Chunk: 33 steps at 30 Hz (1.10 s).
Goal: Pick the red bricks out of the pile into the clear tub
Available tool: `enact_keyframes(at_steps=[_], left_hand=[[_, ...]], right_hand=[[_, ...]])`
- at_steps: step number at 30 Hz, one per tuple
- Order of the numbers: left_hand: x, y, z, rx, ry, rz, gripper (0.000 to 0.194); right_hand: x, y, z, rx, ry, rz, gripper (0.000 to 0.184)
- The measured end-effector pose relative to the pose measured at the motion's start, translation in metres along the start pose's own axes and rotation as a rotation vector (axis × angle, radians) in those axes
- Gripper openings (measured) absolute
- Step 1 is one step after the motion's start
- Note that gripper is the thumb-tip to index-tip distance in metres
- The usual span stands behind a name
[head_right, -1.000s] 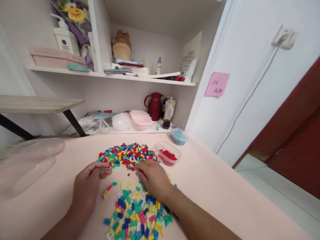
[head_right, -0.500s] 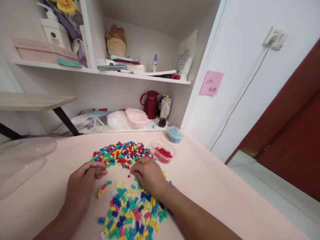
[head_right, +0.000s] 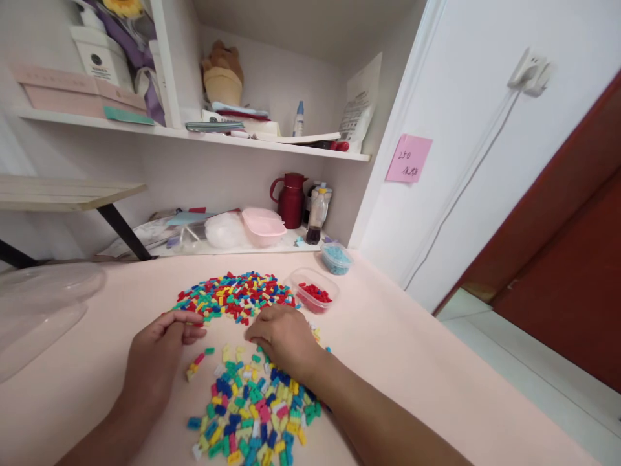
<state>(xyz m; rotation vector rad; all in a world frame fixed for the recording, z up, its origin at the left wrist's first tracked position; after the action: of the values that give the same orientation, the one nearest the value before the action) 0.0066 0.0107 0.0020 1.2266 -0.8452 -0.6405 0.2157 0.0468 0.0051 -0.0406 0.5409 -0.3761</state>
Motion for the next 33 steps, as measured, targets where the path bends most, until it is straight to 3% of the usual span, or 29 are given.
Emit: enact_keyframes(at_steps=[6,14,20,24,28,33], left_hand=[[0.001,0.002,0.000,-0.008,0.010,0.016,0.021],[0.000,0.003,0.002,-0.049,0.022,0.055,0.024],[0.000,0.005,0.002,-0.046,0.013,0.078,0.027],[0.000,0.006,0.002,-0.041,0.017,0.089,0.027],[-0.001,0.006,0.003,-0.078,0.022,0.092,0.027],[-0.004,0.002,0.003,-0.071,0.009,0.092,0.028]], right_hand=[[-0.002,0.001,0.013,-0.064,0.058,-0.142,0.012],[0.021,0.036,0.073,0.110,0.452,-0.435,0.013],[0.035,0.050,0.084,0.144,0.616,-0.541,0.027],[0.029,0.042,0.078,0.014,0.589,-0.549,0.024],[0.023,0.034,0.063,-0.279,0.437,-0.638,0.027],[0.023,0.037,0.053,-0.020,0.215,-0.534,0.025]])
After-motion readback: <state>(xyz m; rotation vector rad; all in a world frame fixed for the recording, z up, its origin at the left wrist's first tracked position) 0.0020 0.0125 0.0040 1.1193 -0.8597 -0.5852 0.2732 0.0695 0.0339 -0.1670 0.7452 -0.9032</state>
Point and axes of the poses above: each hand's wrist, its own x-axis away from the middle knuckle, its own z-axis out of the back of the hand, y = z × x, the point moved 3 cm from there along -x, towards the middle knuckle, and after that the axes turned 14 degrees about z, right-handed, at the moved point
